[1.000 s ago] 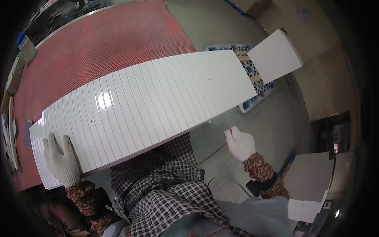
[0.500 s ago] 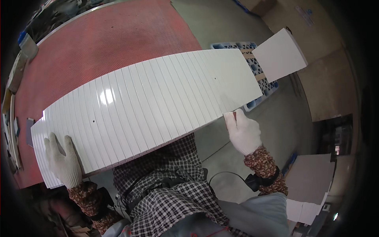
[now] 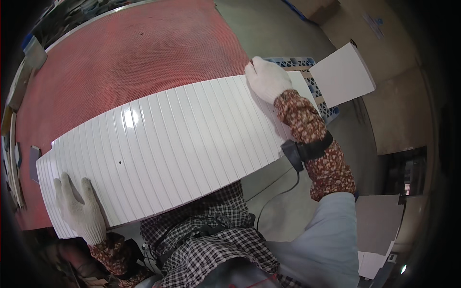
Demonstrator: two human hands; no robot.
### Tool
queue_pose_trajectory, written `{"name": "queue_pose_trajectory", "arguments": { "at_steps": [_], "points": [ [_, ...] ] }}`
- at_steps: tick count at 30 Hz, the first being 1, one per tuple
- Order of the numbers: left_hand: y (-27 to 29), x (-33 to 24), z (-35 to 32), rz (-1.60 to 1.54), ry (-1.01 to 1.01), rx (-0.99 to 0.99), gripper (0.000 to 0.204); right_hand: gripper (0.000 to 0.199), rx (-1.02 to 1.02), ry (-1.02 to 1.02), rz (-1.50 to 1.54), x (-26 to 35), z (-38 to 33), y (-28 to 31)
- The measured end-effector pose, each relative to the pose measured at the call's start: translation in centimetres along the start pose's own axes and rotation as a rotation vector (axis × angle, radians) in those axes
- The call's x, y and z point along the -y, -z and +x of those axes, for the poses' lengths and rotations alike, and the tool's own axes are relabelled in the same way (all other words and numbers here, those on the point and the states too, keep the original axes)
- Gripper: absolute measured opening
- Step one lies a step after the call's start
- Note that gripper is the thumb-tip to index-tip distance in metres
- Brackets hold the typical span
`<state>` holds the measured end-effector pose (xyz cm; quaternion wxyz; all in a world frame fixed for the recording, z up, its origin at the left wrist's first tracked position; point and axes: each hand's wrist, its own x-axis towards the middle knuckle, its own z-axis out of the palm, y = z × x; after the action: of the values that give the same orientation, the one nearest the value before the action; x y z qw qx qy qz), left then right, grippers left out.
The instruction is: The person is using a small sanding block to sand the surface and edges of a white slatted furniture panel on a workshop table.
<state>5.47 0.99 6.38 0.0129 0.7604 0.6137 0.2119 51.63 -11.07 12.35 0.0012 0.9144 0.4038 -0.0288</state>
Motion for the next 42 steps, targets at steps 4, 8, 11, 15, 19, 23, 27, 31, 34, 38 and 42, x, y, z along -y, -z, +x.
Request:
{"name": "queue_pose_trajectory", "arguments": {
  "at_steps": [4,8,11,15,19,23,27,31,34,38,42],
  "points": [
    [-0.6,0.0,0.2,-0.041,-0.023,-0.036,0.053,0.045,0.039,-0.042,0.000,0.2,1.3,0.7],
    [-0.6,-0.3,0.3,-0.061,-0.005,-0.052,0.052,0.046,-0.020,-0.045,0.022,-0.2,-1.2,0.0],
    [0.0,-0.3,0.4,-0.059,0.021,-0.029,0.054,0.045,0.006,-0.048,0.027,-0.9,-5.5,-0.5],
    [0.3,-0.8,0.3,-0.049,0.048,0.017,0.058,0.041,-0.031,-0.028,0.078,-3.8,-13.7,-1.9],
    [0.2,-0.9,0.2,-0.034,0.037,0.020,0.058,0.031,-0.022,-0.081,0.069,-4.3,-21.3,-1.7],
    [-0.1,-0.4,0.8,0.022,0.001,0.006,0.058,0.030,0.060,-0.249,-0.026,-5.9,-26.9,-5.1],
    [0.1,-0.1,0.5,0.030,-0.006,-0.005,0.058,0.030,-0.162,-0.270,0.267,-4.5,-25.6,-1.9],
    [-0.7,0.2,0.6,0.017,-0.017,-0.014,0.056,0.029,-0.103,-0.226,0.257,-3.8,-22.9,-1.8],
    [-0.8,-0.1,0.5,-0.021,-0.004,-0.012,0.056,0.029,-0.123,-0.177,0.270,-3.8,-22.3,-2.0],
    [-0.5,0.5,0.4,-0.037,0.000,-0.027,0.054,0.030,-0.030,-0.140,0.217,-4.0,-20.7,-1.1],
    [-0.4,0.0,0.1,-0.029,-0.009,-0.027,0.054,0.036,0.091,-0.094,0.137,-4.3,-15.7,-1.2]
  ]
}}
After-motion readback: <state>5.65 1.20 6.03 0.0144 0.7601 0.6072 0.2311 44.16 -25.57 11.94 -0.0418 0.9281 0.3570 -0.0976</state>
